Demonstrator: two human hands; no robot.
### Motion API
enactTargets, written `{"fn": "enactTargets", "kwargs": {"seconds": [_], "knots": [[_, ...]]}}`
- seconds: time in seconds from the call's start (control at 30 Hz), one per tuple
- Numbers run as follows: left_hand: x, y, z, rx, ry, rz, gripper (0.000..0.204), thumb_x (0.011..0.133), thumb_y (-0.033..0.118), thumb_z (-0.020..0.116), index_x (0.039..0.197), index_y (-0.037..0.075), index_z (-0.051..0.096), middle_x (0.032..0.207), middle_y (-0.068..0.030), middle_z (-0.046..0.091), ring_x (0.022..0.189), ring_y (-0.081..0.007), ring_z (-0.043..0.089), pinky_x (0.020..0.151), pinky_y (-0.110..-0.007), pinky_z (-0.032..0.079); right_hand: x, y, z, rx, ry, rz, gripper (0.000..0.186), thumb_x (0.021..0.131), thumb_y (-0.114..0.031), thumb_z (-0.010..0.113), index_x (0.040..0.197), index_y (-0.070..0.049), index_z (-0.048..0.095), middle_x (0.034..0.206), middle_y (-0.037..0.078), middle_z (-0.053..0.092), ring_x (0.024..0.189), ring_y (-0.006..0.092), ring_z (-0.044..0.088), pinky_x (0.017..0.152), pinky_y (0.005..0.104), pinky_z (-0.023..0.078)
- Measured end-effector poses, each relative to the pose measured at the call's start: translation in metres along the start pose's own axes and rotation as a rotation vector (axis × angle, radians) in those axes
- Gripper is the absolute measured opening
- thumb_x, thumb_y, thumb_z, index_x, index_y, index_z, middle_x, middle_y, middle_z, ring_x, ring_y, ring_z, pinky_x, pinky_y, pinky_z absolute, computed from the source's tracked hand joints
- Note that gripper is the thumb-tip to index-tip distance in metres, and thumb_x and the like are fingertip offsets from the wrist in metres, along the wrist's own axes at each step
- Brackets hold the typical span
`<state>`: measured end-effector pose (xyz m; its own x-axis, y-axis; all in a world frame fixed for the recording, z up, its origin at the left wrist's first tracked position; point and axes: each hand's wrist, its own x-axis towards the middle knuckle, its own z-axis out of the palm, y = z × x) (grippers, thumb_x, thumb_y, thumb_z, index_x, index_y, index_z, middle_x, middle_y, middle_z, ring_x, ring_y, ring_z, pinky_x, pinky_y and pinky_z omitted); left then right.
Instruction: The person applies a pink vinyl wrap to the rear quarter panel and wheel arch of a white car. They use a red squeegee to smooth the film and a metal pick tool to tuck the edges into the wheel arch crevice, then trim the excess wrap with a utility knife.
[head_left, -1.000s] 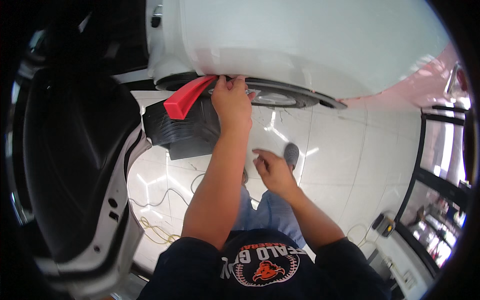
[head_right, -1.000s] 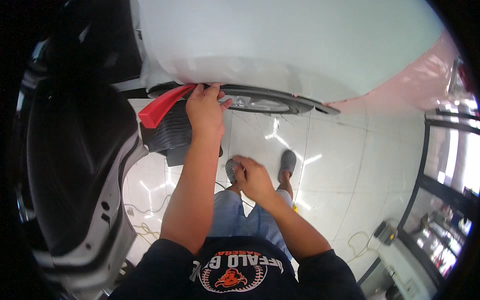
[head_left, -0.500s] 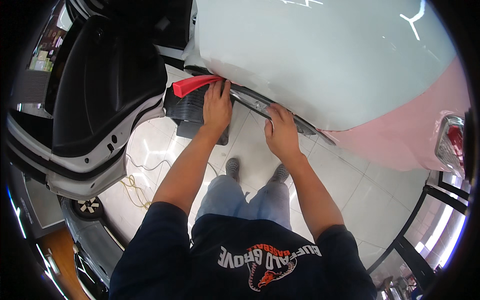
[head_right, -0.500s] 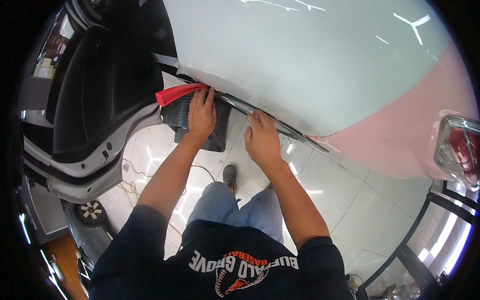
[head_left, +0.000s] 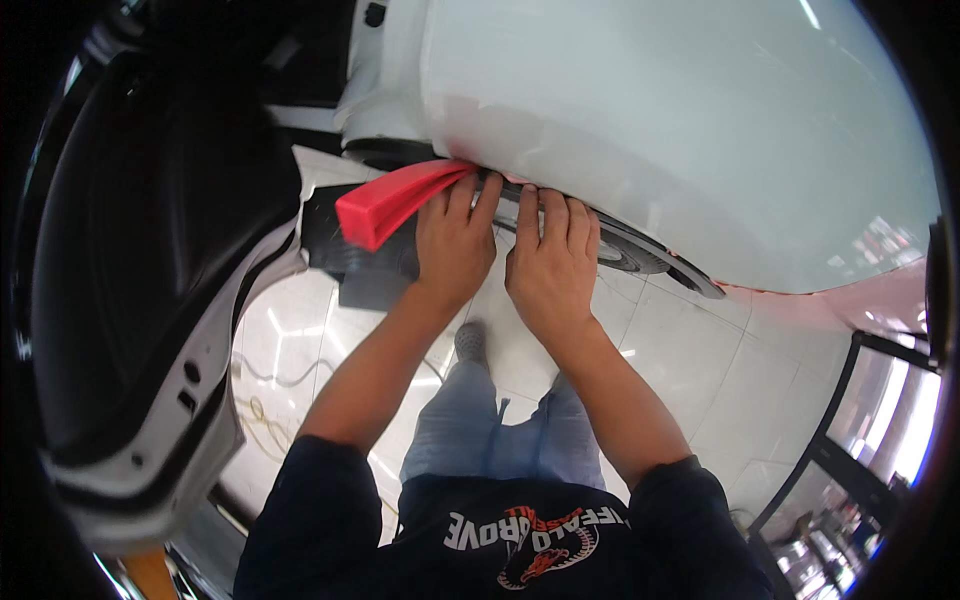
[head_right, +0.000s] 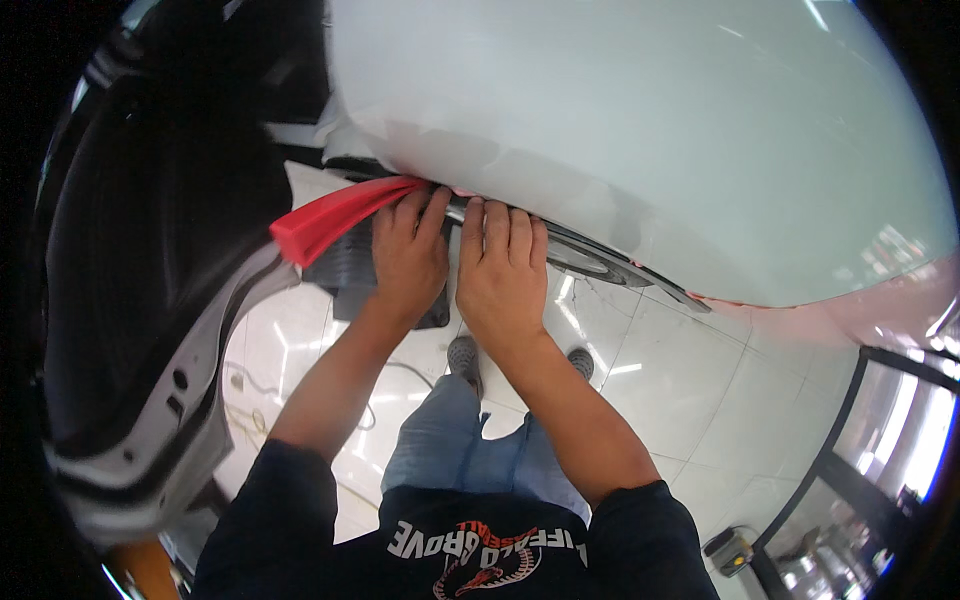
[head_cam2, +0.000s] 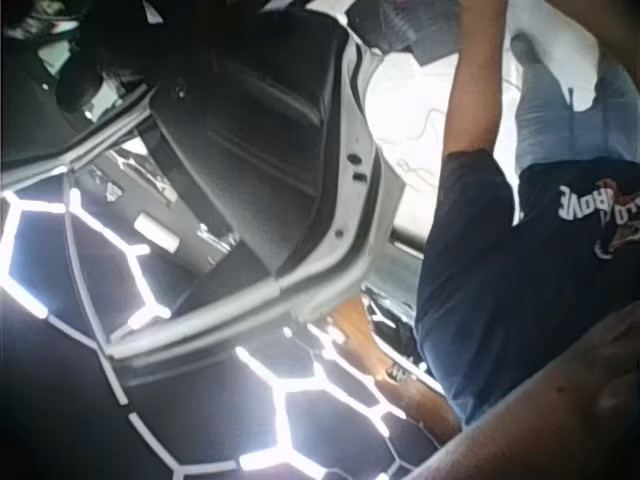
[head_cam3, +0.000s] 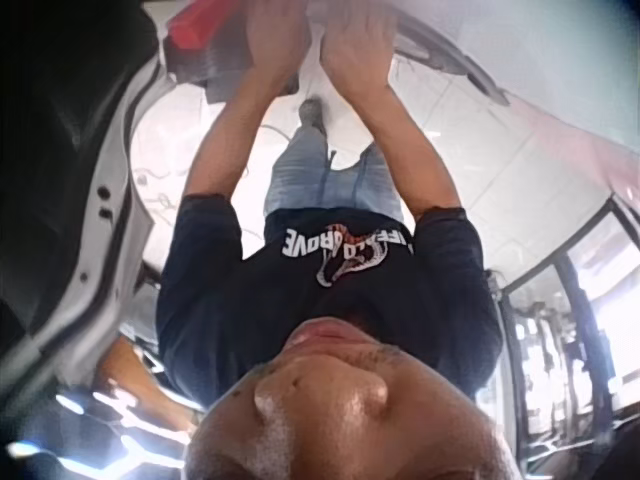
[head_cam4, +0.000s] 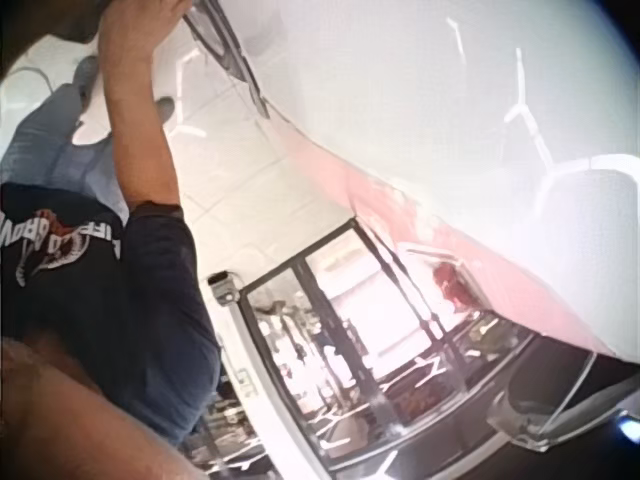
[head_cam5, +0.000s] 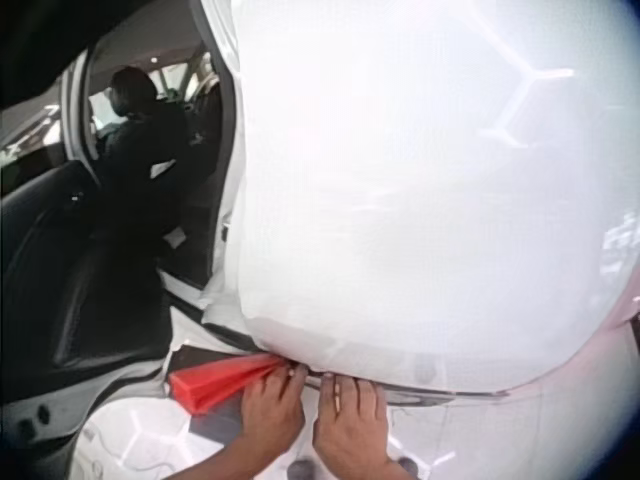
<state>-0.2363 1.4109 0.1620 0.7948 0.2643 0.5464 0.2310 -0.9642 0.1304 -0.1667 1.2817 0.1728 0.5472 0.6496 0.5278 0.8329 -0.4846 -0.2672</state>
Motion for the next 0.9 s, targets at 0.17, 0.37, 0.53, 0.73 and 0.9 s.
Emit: {"fn": "enactTargets", "kwargs": {"seconds": [0.17, 0.37, 0.53, 0.73, 0.9], "knots": [[-0.006, -0.005, 0.016, -0.108, 0.079, 0.023, 0.05, 0.077, 0.001, 0.062, 0.127, 0.006, 0.062, 0.115, -0.0153, 0.056, 0.104, -0.0364, 0.052, 0.09, -0.048, 0.043, 0.004, -0.001, 0.006, -0.115, 0.038, 0.038, 0.045, 0.078, -0.009, 0.061, 0.122, 0.002, 0.059, 0.119, 0.016, 0.055, 0.111, 0.0331, 0.051, 0.098, 0.0483, 0.04], [-0.001, -0.025, 0.027, -0.154, 0.233, 0.122, 0.036, 0.084, 0.004, 0.062, 0.12, 0.004, 0.064, 0.089, -0.0113, 0.06, 0.082, -0.0293, 0.057, 0.078, -0.043, 0.043, 0.001, -0.005, 0.021, -0.209, 0.187, 0.006, 0.039, 0.08, -0.011, 0.059, 0.117, 0.001, 0.062, 0.114, 0.014, 0.057, 0.108, 0.0312, 0.052, 0.096, 0.0457, 0.04], [0.007, -0.034, 0.024, -0.295, 0.207, 0.169, 0.028, 0.083, 0.0, 0.06, 0.111, 0.002, 0.063, 0.078, -0.0133, 0.059, 0.072, -0.0313, 0.057, 0.067, -0.042, 0.042, 0.003, -0.005, 0.028, -0.195, 0.257, -0.046, 0.041, 0.077, -0.01, 0.062, 0.116, 0.0, 0.062, 0.114, 0.014, 0.057, 0.108, 0.0314, 0.052, 0.096, 0.0451, 0.04], [0.012, -0.035, 0.049, -0.321, 0.382, 0.244, 0.029, 0.083, -0.001, 0.058, 0.111, 0.001, 0.063, 0.078, -0.0136, 0.059, 0.069, -0.0322, 0.054, 0.066, -0.043, 0.04, -0.001, 0.009, 0.042, -0.265, 0.388, -0.059, 0.045, 0.071, -0.005, 0.066, 0.115, -0.003, 0.062, 0.116, 0.011, 0.056, 0.109, 0.0327, 0.05, 0.095, 0.0445, 0.04], [0.008, -0.038, 0.053, -0.352, 0.337, 0.259, 0.03, 0.083, 0.0, 0.057, 0.113, 0.001, 0.063, 0.079, -0.013, 0.06, 0.071, -0.0307, 0.054, 0.067, -0.043, 0.038, -0.008, 0.017, 0.051, -0.297, 0.457, -0.094, 0.05, 0.067, -0.004, 0.066, 0.117, -0.006, 0.065, 0.115, 0.008, 0.057, 0.103, 0.0289, 0.05, 0.094, 0.0421, 0.038]]}}
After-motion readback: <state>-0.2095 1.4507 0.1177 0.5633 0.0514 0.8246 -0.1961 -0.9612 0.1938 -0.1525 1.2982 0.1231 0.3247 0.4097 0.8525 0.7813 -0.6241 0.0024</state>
